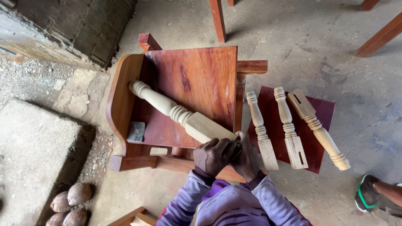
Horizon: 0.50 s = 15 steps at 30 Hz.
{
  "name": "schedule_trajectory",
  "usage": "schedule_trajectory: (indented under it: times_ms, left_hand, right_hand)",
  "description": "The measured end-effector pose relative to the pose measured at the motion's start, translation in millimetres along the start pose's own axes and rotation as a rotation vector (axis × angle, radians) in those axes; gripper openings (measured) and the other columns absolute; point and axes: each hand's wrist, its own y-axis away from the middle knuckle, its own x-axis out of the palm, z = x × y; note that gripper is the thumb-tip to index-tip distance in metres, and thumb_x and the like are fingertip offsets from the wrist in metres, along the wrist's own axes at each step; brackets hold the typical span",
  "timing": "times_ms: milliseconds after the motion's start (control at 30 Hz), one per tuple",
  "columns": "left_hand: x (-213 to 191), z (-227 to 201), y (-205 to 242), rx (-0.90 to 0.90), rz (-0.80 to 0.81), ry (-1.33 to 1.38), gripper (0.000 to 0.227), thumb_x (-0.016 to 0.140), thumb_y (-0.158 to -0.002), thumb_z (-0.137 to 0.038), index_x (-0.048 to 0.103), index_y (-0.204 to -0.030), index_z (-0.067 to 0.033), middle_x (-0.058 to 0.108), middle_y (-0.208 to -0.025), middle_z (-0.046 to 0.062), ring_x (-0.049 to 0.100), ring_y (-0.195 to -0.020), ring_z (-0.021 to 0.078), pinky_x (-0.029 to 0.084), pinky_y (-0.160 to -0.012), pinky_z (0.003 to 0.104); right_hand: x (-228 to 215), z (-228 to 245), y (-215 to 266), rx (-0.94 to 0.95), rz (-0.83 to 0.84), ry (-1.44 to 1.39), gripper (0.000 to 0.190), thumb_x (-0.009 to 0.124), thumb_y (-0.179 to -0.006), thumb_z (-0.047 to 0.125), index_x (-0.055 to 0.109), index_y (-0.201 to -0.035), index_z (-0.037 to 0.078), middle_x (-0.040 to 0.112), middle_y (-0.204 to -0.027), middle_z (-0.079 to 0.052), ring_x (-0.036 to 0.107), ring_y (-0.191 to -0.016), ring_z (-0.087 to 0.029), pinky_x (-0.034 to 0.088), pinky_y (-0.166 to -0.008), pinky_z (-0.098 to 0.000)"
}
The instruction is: The recorder is using sandpaper to sand and smooth the surface of turned wooden furniture legs.
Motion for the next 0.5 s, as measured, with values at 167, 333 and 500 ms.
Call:
schedule_trajectory:
  times_ms: [167,333,500]
  left_hand:
    - [1.5,86.0,-11.9,-0.088,-0.186,-0.023,0.014,0.073,-0.093,-0.033,0.077,-0.098,-0.0205,0.075,-0.086,0.006,0.07,-0.062,0.0266,0.055,-0.054,0.039]
    - [15.6,98.7,7.8,-0.095,-0.161,-0.22,0.015,0.069,-0.095,-0.033,0.075,-0.101,-0.0201,0.071,-0.084,0.008,0.068,-0.061,0.0293,0.053,-0.052,0.042]
    - [13.7,84.1,6.2,0.074,-0.021,-0.432,0.009,0.065,-0.097,-0.023,0.073,-0.1,-0.0202,0.062,-0.069,0.005,0.064,-0.053,0.0239,0.047,-0.042,0.043]
  right_hand:
    - [-4.7,17.5,-2.6,-0.013,0.048,0.056,0.08,0.092,-0.061,0.036,0.052,-0.122,0.003,0.067,-0.103,-0.02,0.07,-0.092,-0.038,0.057,-0.074,-0.0494]
    - [-0.6,15.8,-1.8,-0.014,0.055,0.133,0.077,0.092,-0.061,0.035,0.058,-0.122,0.002,0.064,-0.108,-0.021,0.066,-0.099,-0.04,0.056,-0.08,-0.0494]
    - [3.9,7.4,6.3,-0.117,0.001,0.249,0.076,0.088,-0.066,0.036,0.059,-0.125,0.0,0.063,-0.112,-0.023,0.065,-0.101,-0.043,0.055,-0.082,-0.0513]
